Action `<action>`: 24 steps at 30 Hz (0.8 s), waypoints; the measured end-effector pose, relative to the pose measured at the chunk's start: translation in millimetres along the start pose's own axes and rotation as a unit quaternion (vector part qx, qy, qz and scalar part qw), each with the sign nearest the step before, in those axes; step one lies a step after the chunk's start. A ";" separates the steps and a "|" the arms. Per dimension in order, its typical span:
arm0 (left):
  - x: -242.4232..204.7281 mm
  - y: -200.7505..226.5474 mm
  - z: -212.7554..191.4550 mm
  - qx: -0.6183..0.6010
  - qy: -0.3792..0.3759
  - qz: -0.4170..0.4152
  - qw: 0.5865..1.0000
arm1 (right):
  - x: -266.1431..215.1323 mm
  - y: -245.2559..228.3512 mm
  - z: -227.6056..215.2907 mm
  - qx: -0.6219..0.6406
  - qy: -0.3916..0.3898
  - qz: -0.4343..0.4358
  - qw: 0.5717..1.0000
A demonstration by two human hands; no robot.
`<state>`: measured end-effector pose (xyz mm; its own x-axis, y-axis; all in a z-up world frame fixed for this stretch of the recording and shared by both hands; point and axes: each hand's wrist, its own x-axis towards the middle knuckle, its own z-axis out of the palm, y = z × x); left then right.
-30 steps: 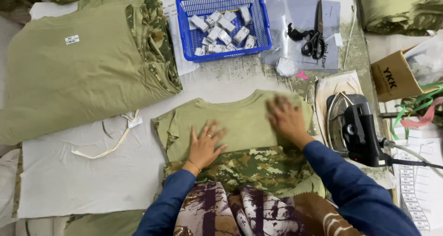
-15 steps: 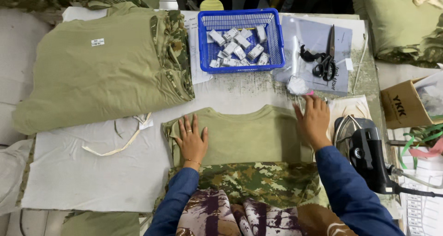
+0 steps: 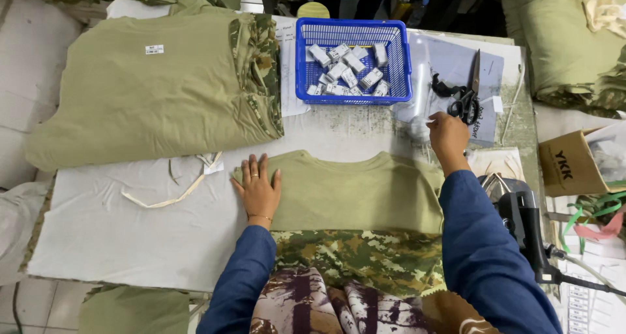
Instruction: The person places small white labels onto the back of a green t-shirt and presses them with a steam iron. The person repeats this process for multiple shirts, smoothing the fabric and ensuring the labels are securely attached.
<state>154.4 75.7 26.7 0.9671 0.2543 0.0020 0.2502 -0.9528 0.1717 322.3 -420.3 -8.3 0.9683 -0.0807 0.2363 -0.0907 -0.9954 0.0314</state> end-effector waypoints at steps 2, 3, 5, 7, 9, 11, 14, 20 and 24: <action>-0.2 1.6 -3.7 0.002 0.008 0.000 1.000 | -9.1 -25.1 -52.2 0.014 -0.043 -0.023 0.999; -0.9 3.0 -5.8 0.003 0.015 0.003 1.000 | -14.8 -36.5 -78.3 0.026 -0.086 -0.042 0.995; -4.2 4.4 -7.1 0.003 0.015 0.004 1.000 | -11.4 -37.5 -65.9 0.029 -0.097 -0.036 0.994; -6.0 5.5 -9.5 0.004 0.020 0.007 1.000 | -6.5 -35.3 -48.3 0.035 -0.104 -0.027 0.994; -11.0 6.2 -10.5 -0.009 0.008 0.001 1.000 | -3.4 -28.5 -25.1 0.022 -0.104 -0.021 0.994; -22.2 9.9 -13.6 -0.005 0.001 0.000 1.000 | -6.1 -29.8 -22.1 0.024 -0.105 -0.020 0.994; -44.5 28.3 -35.5 -0.024 -0.024 0.004 0.999 | -21.3 -35.0 -40.3 0.057 -0.031 -0.020 0.998; -64.2 100.4 -92.2 -0.376 -0.130 0.097 0.912 | -105.4 -145.7 -179.7 0.684 -0.070 0.165 0.707; -62.1 144.0 -121.2 -0.637 -0.101 0.104 0.757 | -145.3 -200.0 -250.3 0.863 -0.177 0.201 0.428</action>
<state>124.9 -57.2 170.7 0.9990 -0.0320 0.0311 -0.0313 -0.0037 0.9995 141.5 -196.6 194.2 0.9576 0.0378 -0.2856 -0.2551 0.5719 -0.7797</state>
